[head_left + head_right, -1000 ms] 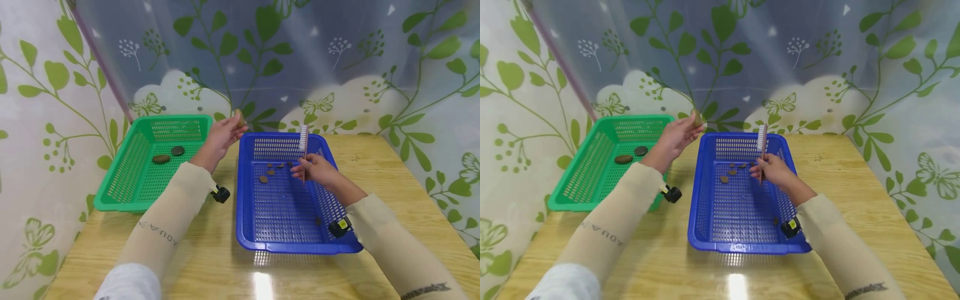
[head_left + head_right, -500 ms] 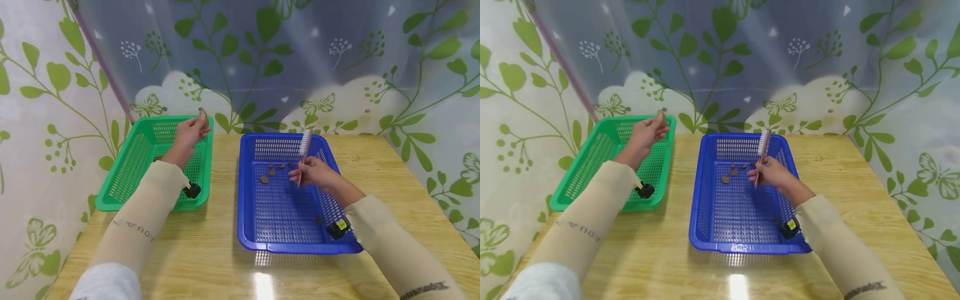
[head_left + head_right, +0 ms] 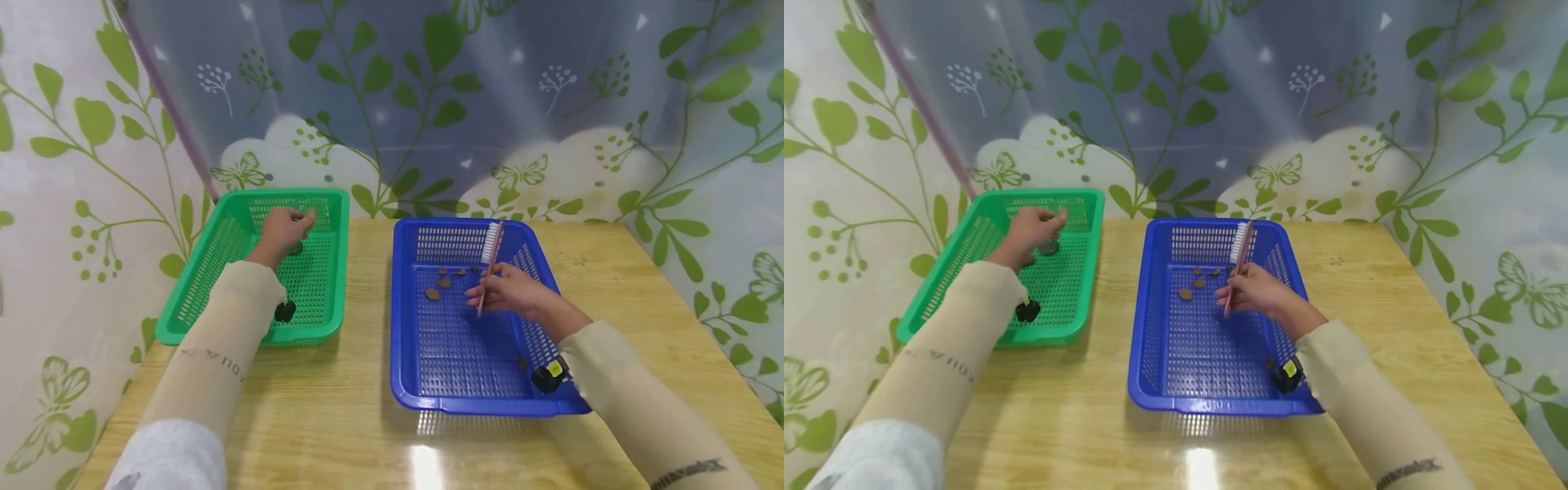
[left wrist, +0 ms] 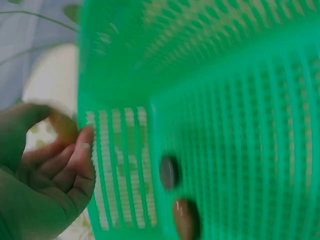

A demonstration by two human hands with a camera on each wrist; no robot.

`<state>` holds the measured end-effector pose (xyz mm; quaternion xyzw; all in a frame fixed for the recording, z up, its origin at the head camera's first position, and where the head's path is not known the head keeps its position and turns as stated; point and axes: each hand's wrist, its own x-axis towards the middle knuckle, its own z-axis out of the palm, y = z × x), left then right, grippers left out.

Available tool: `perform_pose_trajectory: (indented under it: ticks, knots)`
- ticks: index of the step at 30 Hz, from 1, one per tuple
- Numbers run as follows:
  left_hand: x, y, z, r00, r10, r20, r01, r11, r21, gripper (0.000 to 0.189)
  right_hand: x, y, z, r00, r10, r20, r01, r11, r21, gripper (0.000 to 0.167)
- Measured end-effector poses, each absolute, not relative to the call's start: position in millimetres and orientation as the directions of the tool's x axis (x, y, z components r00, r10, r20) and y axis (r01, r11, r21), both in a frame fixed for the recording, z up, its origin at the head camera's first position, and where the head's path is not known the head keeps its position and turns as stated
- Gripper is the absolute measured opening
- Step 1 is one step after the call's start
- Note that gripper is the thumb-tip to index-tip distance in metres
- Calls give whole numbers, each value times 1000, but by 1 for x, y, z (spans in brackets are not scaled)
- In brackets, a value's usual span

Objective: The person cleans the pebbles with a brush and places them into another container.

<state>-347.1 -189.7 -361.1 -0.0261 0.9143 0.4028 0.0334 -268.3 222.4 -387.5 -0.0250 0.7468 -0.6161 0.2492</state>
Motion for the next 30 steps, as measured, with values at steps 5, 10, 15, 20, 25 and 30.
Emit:
perform_pose_trajectory:
  ticks: [5,10,15,20,25,30]
  knots:
    - [-355,-199,-377,-993,88,-80,44,900,434,45,-270,222,-393,-867,-375,-328,240,264,-934,36]
    - [-351,-202,-390,-986,109,-127,53,922,384,42,-271,221,-396,-857,-405,-318,207,293,-933,53]
    - [-348,-202,-396,-974,101,-204,27,941,336,41,-271,215,-399,-855,-360,-373,268,309,-913,48]
    - [-349,-201,-401,-961,51,-270,-33,954,298,37,-270,206,-407,-844,-272,-462,346,382,-857,41]
    - [-350,-195,-403,-958,50,-282,-24,967,252,38,-266,204,-409,-807,-234,-542,379,498,-780,42]
    - [-351,-188,-406,-966,66,-252,11,977,213,39,-266,207,-408,-761,-282,-585,374,546,-750,35]
